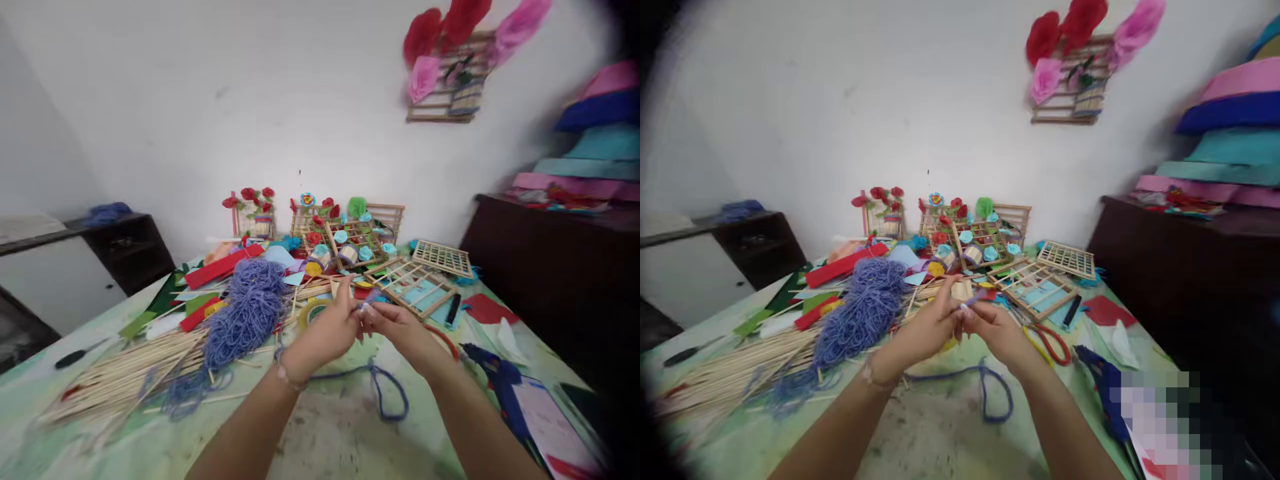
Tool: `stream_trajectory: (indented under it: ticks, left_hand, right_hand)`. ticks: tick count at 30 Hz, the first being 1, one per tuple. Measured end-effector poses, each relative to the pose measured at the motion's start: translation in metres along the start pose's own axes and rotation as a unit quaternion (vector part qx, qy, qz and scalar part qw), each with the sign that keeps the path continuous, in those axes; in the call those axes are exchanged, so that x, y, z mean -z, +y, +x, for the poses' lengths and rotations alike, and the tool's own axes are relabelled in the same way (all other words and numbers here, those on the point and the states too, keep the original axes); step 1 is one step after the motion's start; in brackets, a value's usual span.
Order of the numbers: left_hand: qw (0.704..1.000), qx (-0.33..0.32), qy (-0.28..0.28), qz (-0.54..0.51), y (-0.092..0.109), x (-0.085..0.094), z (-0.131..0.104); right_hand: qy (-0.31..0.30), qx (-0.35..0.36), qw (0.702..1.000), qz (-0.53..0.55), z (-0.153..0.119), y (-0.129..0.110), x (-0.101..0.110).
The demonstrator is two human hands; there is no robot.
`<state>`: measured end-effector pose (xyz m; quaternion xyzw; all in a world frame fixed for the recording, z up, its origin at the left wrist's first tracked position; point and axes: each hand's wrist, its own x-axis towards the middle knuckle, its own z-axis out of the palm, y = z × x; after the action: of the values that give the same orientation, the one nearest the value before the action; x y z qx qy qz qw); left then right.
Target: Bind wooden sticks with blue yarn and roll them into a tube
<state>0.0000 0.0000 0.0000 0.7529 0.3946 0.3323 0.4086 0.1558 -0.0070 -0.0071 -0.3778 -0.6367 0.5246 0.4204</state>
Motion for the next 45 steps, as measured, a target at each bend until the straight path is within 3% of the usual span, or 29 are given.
stream_trajectory:
  ticks: [6, 12, 17, 23, 33, 38, 45]
  left_hand:
    - [0.999, 0.005, 0.004, -0.037, -0.005, -0.013, 0.009]
    - [0.997, -0.010, -0.015, -0.071, -0.005, -0.011, 0.007]
    - [0.998, -0.015, -0.015, -0.057, -0.006, -0.012, 0.009]
    - [0.999, -0.004, -0.009, -0.032, -0.013, -0.017, 0.012]
    - [0.999, 0.018, 0.009, 0.025, -0.017, -0.029, 0.016]
    - [0.999, 0.034, -0.011, -0.016, -0.014, -0.029, 0.015]
    - [0.999, 0.027, 0.003, -0.039, -0.021, -0.029, 0.020]
  right_hand:
    - [0.134, 0.006, 0.990, 0.030, 0.003, 0.008, 0.014]
    - [0.182, -0.019, 0.972, 0.149, 0.003, 0.007, 0.013]
    - [0.175, -0.022, 0.953, 0.247, 0.002, 0.004, 0.012]
    - [0.179, -0.016, 0.909, 0.376, 0.007, 0.010, 0.012]
    - [0.207, 0.002, 0.885, 0.417, 0.011, 0.010, 0.015]
    - [0.216, 0.012, 0.879, 0.426, 0.010, 0.010, 0.015]
    - [0.227, 0.011, 0.866, 0.445, 0.010, 0.004, 0.026]
